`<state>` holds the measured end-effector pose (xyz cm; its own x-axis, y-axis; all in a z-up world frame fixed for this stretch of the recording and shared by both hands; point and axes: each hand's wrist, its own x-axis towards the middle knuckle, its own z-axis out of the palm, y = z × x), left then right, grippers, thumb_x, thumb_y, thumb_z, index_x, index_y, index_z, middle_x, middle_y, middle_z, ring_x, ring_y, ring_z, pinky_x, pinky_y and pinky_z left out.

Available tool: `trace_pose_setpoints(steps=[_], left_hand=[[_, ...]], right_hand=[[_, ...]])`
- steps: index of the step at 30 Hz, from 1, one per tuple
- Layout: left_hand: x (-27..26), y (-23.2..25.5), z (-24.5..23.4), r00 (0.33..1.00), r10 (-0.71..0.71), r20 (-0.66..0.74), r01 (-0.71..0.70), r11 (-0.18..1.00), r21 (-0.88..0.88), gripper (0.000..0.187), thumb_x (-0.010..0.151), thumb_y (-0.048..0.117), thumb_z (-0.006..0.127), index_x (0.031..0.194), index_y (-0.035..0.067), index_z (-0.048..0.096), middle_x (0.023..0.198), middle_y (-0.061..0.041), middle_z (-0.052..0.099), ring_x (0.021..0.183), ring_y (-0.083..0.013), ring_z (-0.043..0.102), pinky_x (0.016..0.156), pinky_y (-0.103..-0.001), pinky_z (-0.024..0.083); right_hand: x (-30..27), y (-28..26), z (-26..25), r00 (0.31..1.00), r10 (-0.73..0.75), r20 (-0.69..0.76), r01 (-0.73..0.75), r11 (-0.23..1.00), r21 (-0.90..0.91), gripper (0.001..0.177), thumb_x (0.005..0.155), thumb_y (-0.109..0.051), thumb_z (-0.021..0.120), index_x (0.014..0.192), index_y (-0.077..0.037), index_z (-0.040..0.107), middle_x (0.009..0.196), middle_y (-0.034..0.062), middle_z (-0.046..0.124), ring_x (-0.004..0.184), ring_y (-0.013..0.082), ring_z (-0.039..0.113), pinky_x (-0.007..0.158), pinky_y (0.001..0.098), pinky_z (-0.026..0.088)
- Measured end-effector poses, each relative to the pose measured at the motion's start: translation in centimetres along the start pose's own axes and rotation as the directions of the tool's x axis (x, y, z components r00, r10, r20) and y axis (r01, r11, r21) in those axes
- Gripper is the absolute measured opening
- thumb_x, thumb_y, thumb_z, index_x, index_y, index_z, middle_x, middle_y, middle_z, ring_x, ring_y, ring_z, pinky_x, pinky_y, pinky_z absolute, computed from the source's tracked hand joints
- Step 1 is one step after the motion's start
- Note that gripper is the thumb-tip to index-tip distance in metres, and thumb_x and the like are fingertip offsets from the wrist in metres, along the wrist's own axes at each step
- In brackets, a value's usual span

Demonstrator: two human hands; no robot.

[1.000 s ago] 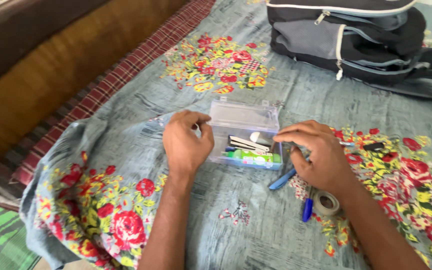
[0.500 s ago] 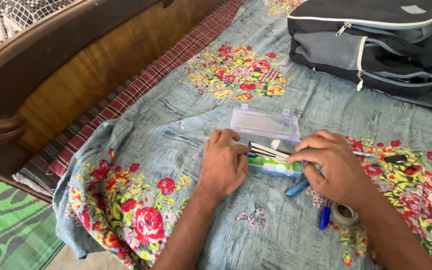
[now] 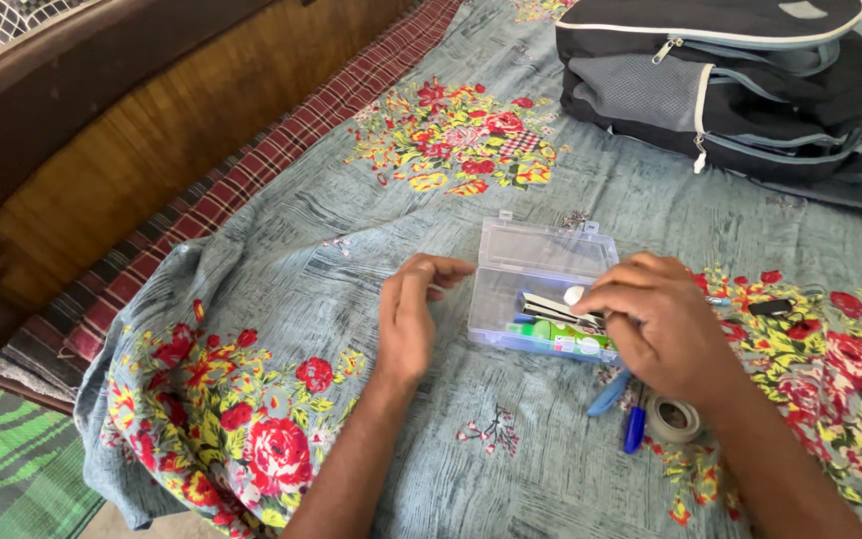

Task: The person packs a black backpack with a cap, keys, a small container, and a blue-and-white round container. They then retrieve a clear plastic box, open it, and place several small items including a green tube, a stapler, and tape inside. The person closes the box and places it on the bed.

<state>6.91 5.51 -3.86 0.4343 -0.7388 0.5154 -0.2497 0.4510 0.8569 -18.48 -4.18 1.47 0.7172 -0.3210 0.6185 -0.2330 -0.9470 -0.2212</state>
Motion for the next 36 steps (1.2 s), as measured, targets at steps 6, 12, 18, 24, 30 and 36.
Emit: trace_pose_setpoints(steps=[6,12,18,24,30,36], left_hand=[[-0.1,-0.5,0.1,0.997,-0.073,-0.007,0.073,0.997,0.029,0.047,0.101,0.026,0.038,0.097,0.000,0.077,0.094,-0.009,0.073,0.089,-0.0180,0.064,0.082,-0.032,0.048],[0.0,0.1,0.7,0.995,0.066,0.076,-0.084,0.959,0.269,0.041,0.101,0.020,0.041,0.097,0.000,0.076,0.096,-0.013,0.072,0.100,-0.0260,0.065,0.095,-0.039,0.048],[-0.1,0.6,0.8,0.992,0.062,0.113,-0.097,0.935,0.341,0.039,0.100,0.018,0.042,0.096,0.002,0.077,0.097,-0.014,0.071,0.100,-0.0286,0.064,0.095,-0.040,0.047],[-0.1,0.4,0.8,0.990,0.065,0.124,-0.106,0.927,0.359,0.037,0.100,0.017,0.044,0.096,0.002,0.077,0.097,-0.013,0.071,0.100,-0.0284,0.064,0.096,-0.039,0.047],[-0.1,0.1,0.9,0.992,0.037,0.123,-0.081,0.923,0.377,0.026,0.093,0.009,0.052,0.098,0.004,0.077,0.095,-0.012,0.068,0.094,-0.0253,0.065,0.085,-0.037,0.049],[0.0,0.2,1.2,0.993,-0.020,0.116,-0.030,0.909,0.416,0.024,0.087,0.004,0.056,0.099,0.004,0.077,0.091,-0.009,0.067,0.078,-0.0203,0.061,0.072,-0.033,0.050]], right_hand=[[-1.1,1.5,-2.1,0.968,0.212,-0.136,-0.206,0.977,0.056,0.027,0.082,0.002,0.053,0.093,-0.007,0.075,0.082,0.0081,0.071,0.078,0.0239,0.068,0.075,0.0371,0.053],[-1.4,2.7,-1.9,0.971,0.236,-0.029,-0.232,0.968,0.100,0.028,0.080,0.000,0.057,0.096,-0.006,0.078,0.092,0.0116,0.071,0.084,0.0280,0.067,0.072,0.0396,0.052],[-1.4,3.3,-1.0,0.985,0.135,0.111,-0.133,0.991,-0.023,0.028,0.074,-0.004,0.060,0.091,-0.011,0.082,0.095,0.0108,0.071,0.095,0.0320,0.065,0.086,0.0441,0.049],[-1.7,3.4,-1.4,0.977,0.180,0.111,-0.181,0.983,-0.001,0.025,0.076,-0.004,0.062,0.092,-0.010,0.079,0.092,0.0081,0.071,0.091,0.0292,0.067,0.083,0.0419,0.052],[-2.6,4.2,-4.2,0.853,0.491,0.177,-0.510,0.856,0.084,0.017,0.079,-0.010,0.073,0.095,-0.008,0.078,0.092,0.0035,0.076,0.082,0.0146,0.073,0.077,0.0299,0.056],[-3.3,4.1,-6.2,0.625,0.589,0.512,-0.697,0.717,0.026,0.042,0.069,-0.029,0.091,0.107,-0.015,0.081,0.089,-0.0009,0.081,0.084,0.0121,0.072,0.078,0.0298,0.057]])
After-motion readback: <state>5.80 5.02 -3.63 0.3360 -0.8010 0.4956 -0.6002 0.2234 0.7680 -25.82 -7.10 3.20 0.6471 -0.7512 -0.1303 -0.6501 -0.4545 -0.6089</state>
